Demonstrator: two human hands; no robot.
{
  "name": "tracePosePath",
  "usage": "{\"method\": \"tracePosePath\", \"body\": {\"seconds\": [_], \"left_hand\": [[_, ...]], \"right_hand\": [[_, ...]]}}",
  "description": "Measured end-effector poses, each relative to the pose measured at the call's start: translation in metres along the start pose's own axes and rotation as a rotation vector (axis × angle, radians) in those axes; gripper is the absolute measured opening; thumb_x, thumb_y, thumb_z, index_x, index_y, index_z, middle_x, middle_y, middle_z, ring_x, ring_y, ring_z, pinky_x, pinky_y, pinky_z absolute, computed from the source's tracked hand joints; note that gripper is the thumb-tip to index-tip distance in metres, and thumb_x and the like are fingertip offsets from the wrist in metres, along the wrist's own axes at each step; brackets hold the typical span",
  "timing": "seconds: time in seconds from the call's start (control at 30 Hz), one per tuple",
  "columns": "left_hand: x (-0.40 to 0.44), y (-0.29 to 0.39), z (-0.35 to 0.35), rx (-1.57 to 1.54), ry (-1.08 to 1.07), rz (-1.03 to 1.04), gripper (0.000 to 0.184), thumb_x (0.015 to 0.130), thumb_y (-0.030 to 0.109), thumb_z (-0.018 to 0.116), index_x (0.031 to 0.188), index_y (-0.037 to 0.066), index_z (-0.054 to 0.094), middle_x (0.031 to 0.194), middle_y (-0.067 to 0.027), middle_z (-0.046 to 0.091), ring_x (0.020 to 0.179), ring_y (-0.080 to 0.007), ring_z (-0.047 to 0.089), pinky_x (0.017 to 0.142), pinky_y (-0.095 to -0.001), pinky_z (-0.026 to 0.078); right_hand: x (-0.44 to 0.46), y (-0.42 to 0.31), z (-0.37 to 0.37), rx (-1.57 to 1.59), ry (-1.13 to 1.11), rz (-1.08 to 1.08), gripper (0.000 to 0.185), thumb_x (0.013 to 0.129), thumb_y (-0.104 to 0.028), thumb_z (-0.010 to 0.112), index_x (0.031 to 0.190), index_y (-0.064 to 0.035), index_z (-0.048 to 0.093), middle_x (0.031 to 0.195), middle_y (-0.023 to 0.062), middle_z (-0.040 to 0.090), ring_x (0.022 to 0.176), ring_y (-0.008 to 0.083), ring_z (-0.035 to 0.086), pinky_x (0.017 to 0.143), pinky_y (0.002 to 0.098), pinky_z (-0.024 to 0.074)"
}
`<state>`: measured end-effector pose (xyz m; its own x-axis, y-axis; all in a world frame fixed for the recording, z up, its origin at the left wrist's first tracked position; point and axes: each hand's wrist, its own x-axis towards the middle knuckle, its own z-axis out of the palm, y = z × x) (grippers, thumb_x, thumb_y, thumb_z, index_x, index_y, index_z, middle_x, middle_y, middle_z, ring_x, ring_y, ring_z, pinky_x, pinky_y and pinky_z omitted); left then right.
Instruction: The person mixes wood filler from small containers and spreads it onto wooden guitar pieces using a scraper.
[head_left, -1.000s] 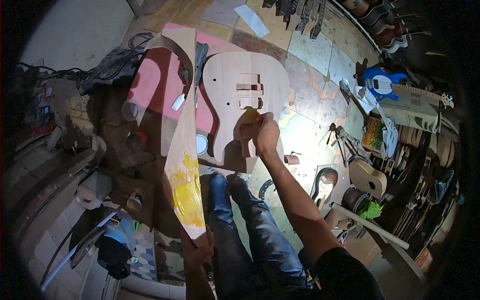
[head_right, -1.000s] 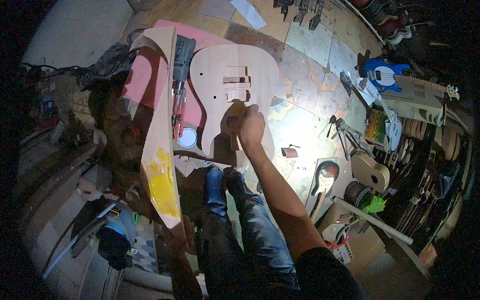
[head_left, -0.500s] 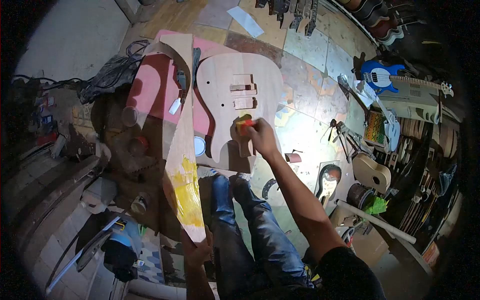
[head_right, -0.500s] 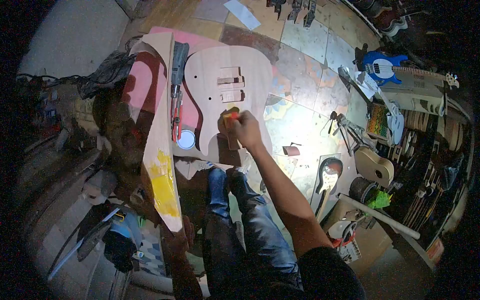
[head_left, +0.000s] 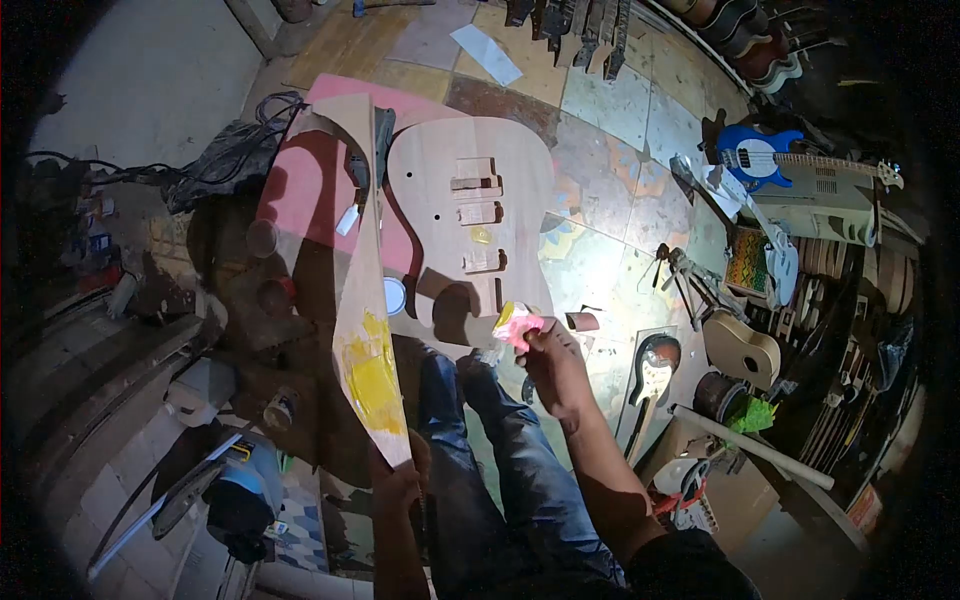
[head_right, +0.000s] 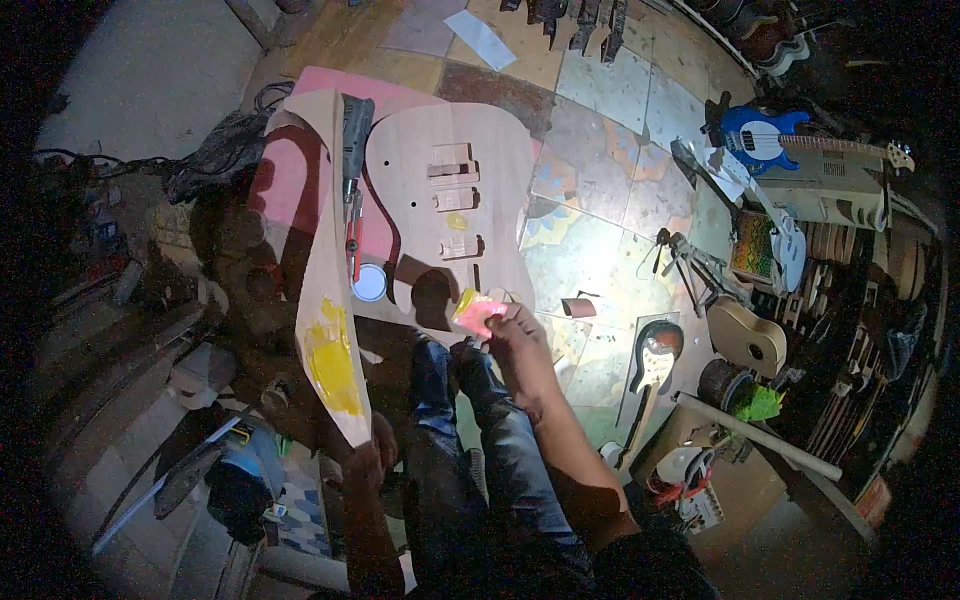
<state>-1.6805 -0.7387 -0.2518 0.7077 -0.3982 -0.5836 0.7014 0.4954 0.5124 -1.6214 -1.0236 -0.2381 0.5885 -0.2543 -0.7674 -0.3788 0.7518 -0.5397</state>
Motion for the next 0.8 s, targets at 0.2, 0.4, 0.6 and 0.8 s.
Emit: {"method": "tracePosePath", "body": {"seconds": [0.2,0.4,0.6,0.8], "left_hand": [[0.019,-0.003,0.032,0.010,-0.015,0.075,0.078,0.071,0.033,0.079,0.129,-0.006,0.044,0.096,-0.0140,0.063,0.078,-0.0188,0.062,0.069,-0.0322,0.052],[0.026,-0.008,0.037,-0.083,-0.001,0.196,0.079,0.069,0.033,0.079,0.130,-0.003,0.043,0.108,-0.0113,0.058,0.099,-0.0218,0.059,0.086,-0.0404,0.049],[0.008,-0.005,0.031,-0.160,0.000,0.188,0.055,0.068,0.020,0.073,0.115,-0.002,0.052,0.095,-0.0100,0.057,0.075,-0.0194,0.060,0.067,-0.0372,0.054],[-0.032,0.015,0.039,-0.139,0.013,0.095,0.063,0.065,0.020,0.079,0.117,0.000,0.050,0.085,-0.0070,0.057,0.064,-0.0148,0.059,0.053,-0.0289,0.053]], "right_hand": [[-0.032,0.033,0.018,0.003,-0.070,0.088,0.008,0.092,-0.010,0.058,0.098,-0.0053,0.059,0.087,0.0037,0.064,0.073,0.0108,0.058,0.068,0.0245,0.0474],[-0.037,0.051,0.026,0.028,-0.061,0.142,0.005,0.090,-0.010,0.058,0.092,-0.0066,0.054,0.086,0.0061,0.062,0.074,0.0144,0.056,0.070,0.0292,0.0435],[-0.052,0.031,0.037,-0.010,-0.026,0.137,0.012,0.088,-0.011,0.053,0.098,-0.0064,0.055,0.090,0.0049,0.060,0.077,0.0135,0.056,0.068,0.0280,0.0435],[-0.085,-0.009,0.066,-0.252,-0.116,0.051,0.015,0.085,-0.015,0.053,0.098,-0.0092,0.057,0.087,0.0000,0.059,0.074,0.0118,0.054,0.063,0.0258,0.0396]]}}
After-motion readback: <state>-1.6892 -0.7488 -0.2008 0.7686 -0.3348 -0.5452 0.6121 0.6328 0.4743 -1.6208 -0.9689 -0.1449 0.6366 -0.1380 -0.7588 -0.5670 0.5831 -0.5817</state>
